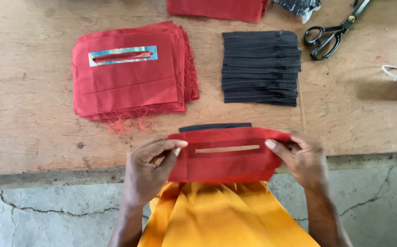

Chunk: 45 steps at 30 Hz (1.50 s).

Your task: The person assembles red fabric pouches by hand-sewing black zippers into the top openings. They repeatedly pick up a pouch, align the zipper, and stitch it in place using a needle and thread, then place the finished item on a stack.

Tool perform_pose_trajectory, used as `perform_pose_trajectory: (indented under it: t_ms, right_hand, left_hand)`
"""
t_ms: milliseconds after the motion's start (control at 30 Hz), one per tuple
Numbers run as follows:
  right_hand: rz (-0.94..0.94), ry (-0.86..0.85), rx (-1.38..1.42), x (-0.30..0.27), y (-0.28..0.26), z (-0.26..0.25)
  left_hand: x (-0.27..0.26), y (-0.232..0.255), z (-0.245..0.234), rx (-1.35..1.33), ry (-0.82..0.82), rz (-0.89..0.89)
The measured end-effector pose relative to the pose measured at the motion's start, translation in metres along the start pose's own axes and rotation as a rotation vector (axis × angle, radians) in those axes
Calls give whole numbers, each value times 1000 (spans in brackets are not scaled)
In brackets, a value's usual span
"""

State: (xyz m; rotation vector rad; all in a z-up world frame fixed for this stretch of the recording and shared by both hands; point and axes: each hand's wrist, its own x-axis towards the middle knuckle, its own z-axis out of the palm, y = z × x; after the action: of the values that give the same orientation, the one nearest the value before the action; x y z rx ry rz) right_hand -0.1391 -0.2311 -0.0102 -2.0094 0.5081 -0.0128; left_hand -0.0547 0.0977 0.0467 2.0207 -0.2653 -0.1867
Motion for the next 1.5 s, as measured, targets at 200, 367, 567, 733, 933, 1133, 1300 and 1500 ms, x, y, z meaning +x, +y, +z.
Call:
perform_pose_trajectory:
  t_ms: [200,367,567,733,933,1133,1300,1500]
  right_hand:
    - [-72,-91,45,7,15,23]
    - [-135,-45,0,6,16,28]
    - [-250,-23,-63,11,19,32]
    - [-326,17,-132,13,13,33]
    - [-306,24,-173,12,9,33]
    - [-311,34,-133,13,11,33]
    - [-323,37,-118,13,17,35]
    - [-355,31,-157,15,19,35]
  left_hand:
    - [-3,-49,29,-149,73,-7]
    - [-6,-64,26,9,70,-2]
    - [-4,-78,28,8,114,43]
    - [-2,-83,26,-26,99,-12]
    - [-4,-82,26,-68,68,-77]
    - [-2,-83,26,-62,72,-68]
    - [-3,-85,27,-33,89,-48]
    - [-2,-83,27,-4,113,-36]
